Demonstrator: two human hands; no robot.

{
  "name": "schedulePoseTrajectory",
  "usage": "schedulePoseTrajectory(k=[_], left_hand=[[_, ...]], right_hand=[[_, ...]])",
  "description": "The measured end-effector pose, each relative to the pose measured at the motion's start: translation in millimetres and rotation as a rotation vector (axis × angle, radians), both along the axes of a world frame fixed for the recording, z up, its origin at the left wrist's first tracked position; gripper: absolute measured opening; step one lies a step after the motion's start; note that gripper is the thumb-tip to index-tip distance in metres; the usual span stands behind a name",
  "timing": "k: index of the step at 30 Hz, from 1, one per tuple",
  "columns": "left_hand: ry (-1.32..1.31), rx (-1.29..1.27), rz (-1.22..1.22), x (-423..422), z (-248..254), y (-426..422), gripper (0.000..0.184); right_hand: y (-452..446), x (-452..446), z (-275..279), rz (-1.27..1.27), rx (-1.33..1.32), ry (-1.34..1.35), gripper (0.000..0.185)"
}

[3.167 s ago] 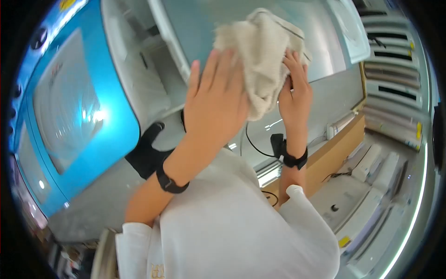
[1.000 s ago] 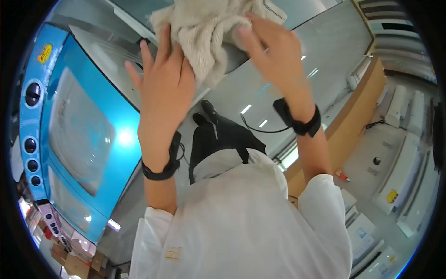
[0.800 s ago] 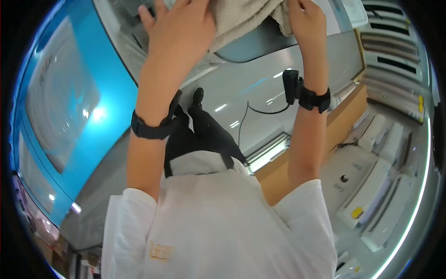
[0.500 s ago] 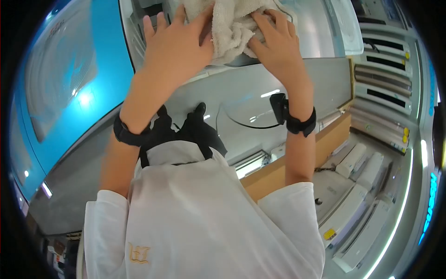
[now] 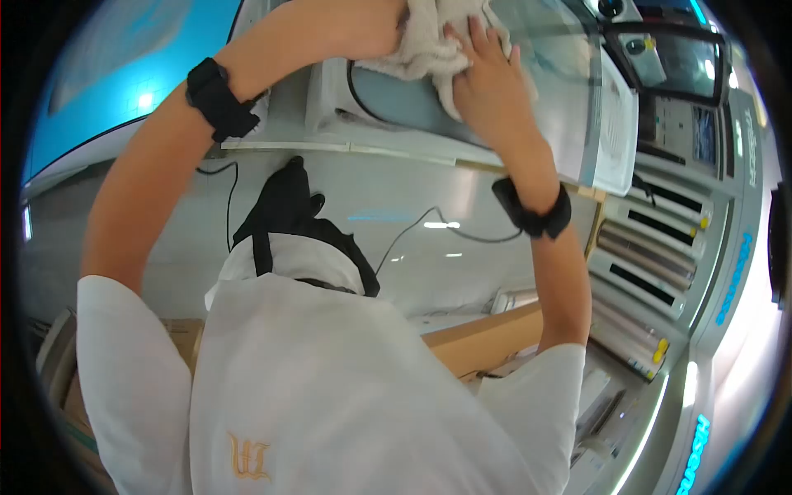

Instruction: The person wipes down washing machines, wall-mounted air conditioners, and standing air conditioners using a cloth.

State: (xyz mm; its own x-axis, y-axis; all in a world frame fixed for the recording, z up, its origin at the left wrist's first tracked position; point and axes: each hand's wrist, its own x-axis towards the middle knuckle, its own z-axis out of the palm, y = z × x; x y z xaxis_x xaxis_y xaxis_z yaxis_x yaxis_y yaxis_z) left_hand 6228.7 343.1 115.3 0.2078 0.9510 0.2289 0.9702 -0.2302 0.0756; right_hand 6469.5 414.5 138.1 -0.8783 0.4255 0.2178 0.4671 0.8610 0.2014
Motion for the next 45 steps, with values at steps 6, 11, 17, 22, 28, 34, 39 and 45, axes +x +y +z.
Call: schedulePoseTrajectory(k=[6,11,17,22,28,34,39,45], left_hand=[[0.056,-0.314,-0.075,-26.5,23.6,60.1,0.077],[-0.139,-0.395,0.143,-33.2,21.1,131.3,0.075],[0.057,-0.047,0.001,-21.5,-24.0,89.1,0.073],[-0.048,-0.25,-0.133,-37.1,5.6,92.1,0.076],[-0.14,-0.41,0.019,-35.1,34.3,151.6,0.075],[-0.021,-0.411,-0.13,-9.4,21.5,140.8,0.075],[-0.173,-0.062,-0.333,40.3,2.6,57.9,0.074],[-0.363,-0.01,-0.459,75.3,-14.1,33.9,0.076]], right_hand=[[83.4,-17.0,8.4,0.079,-0.331,-0.089,0.053],[154.4,-27.7,23.5,-0.099,-0.465,0.004,0.051],[91.7,-0.8,20.3,0.311,-0.121,0.04,0.054],[124.6,-19.9,13.6,0.198,-0.372,0.002,0.055],[186.4,-25.1,13.0,0.116,-0.344,0.116,0.056],[119.7,35.2,19.6,-0.111,-0.409,0.036,0.059],[13.4,70.4,36.8,-0.053,-0.472,-0.096,0.061],[0.7,140.8,37.5,-0.133,-0.604,-0.066,0.049]])
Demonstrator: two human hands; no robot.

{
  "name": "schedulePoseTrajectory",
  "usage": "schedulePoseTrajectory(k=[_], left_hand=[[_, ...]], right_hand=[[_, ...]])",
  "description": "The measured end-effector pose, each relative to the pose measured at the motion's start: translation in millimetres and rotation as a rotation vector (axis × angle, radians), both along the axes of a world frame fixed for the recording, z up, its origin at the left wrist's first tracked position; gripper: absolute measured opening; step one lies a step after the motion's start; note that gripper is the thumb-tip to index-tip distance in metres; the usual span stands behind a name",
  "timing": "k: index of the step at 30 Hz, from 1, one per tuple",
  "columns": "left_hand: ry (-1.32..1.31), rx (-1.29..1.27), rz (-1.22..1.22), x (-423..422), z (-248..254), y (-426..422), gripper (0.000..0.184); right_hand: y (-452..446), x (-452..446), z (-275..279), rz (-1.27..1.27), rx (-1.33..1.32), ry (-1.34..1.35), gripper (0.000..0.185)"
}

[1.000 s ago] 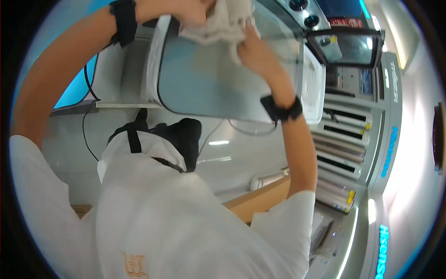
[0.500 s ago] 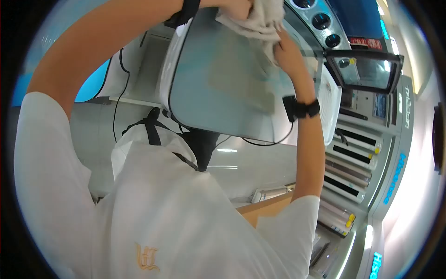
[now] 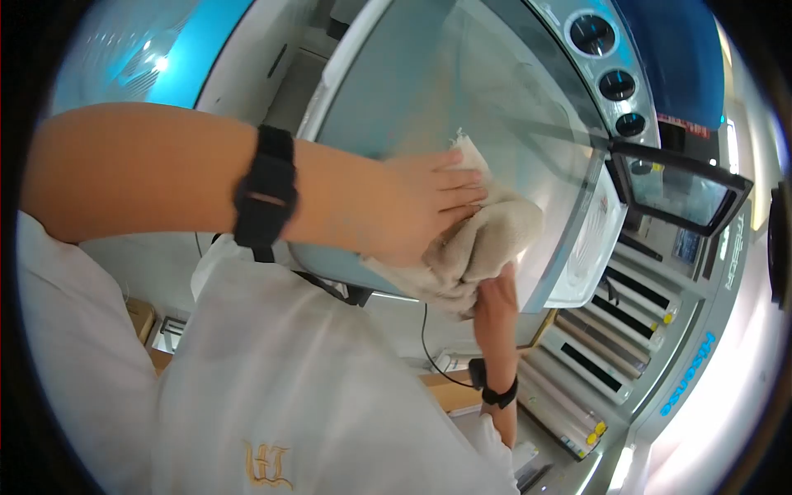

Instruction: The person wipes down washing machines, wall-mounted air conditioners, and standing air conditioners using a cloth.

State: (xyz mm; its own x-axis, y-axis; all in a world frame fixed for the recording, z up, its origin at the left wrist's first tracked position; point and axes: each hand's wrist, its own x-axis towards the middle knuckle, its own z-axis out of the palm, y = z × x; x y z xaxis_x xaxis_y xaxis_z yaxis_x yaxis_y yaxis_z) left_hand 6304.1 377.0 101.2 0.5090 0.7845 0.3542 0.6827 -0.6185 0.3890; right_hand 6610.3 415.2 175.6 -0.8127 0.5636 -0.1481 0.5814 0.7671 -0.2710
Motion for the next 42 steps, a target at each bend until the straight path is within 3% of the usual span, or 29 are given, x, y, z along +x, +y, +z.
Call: schedulePoseTrajectory(k=[1,4,6,9,11,15,19,21,24,28,31,32,34,35,38,40,42], left_hand=[[-0.049,-0.011,-0.054,2.0,3.2,3.3,0.078],[0.146,-0.182,-0.19,6.2,28.6,51.8,0.079],[0.347,-0.238,-0.125,33.3,32.6,90.9,0.079],[0.336,-0.22,-0.118,61.2,44.5,140.3,0.073],[0.297,-0.171,-0.067,83.6,23.0,168.2,0.071],[0.458,-0.075,-0.055,65.3,44.4,133.6,0.066],[0.183,0.059,-0.006,24.6,8.8,90.7,0.065],[0.138,0.035,-0.078,11.2,14.8,94.9,0.065],[0.337,-0.028,0.045,28.9,38.8,141.6,0.066],[0.387,0.036,0.148,56.3,17.3,242.3,0.067],[0.349,-0.281,0.102,62.3,58.3,255.7,0.073],[0.409,-0.236,0.088,64.1,54.6,256.9,0.072],[0.526,-0.163,0.067,60.5,38.1,259.1,0.07],[0.906,0.119,-0.17,25.2,69.2,228.8,0.068],[0.437,-0.151,0.007,-1.3,37.1,257.2,0.069],[0.483,-0.1,0.009,-10.9,44.1,262.7,0.068],[0.55,-0.101,0.063,7.5,43.7,294.7,0.068]], right_hand=[[12.6,6.7,0.8,-0.065,0.023,0.026,0.046],[74.5,43.5,-18.6,-0.204,0.163,0.058,0.042],[126.4,38.5,-20.6,-0.26,0.179,0.09,0.045],[181.9,31.4,-19.6,-0.215,0.204,0.091,0.048],[186.8,11.7,-13.0,-0.201,0.195,0.123,0.047],[132.9,33.4,-20.2,-0.237,0.249,0.098,0.058],[51.8,38.2,1.8,-0.324,0.196,0.048,0.061],[61.4,53.7,3.3,-0.335,0.143,0.031,0.056],[99.7,78.5,2.9,-0.412,0.116,-0.044,0.047],[206.4,86.6,-10.0,-0.449,0.248,-0.049,0.051],[231.1,37.2,-5.2,-0.452,0.072,0.054,0.055],[229.3,21.1,-9.5,-0.457,0.015,0.08,0.056],[183.8,-5.0,-17.5,-0.321,0.142,0.095,0.054],[181.3,-11.7,-18.2,-0.246,0.176,0.11,0.053],[178.4,4.7,-15.6,-0.092,0.194,0.125,0.052],[197.4,6.4,-8.1,-0.256,0.172,0.04,0.052],[261.4,28.2,-24.6,-0.105,0.296,0.122,0.051]])
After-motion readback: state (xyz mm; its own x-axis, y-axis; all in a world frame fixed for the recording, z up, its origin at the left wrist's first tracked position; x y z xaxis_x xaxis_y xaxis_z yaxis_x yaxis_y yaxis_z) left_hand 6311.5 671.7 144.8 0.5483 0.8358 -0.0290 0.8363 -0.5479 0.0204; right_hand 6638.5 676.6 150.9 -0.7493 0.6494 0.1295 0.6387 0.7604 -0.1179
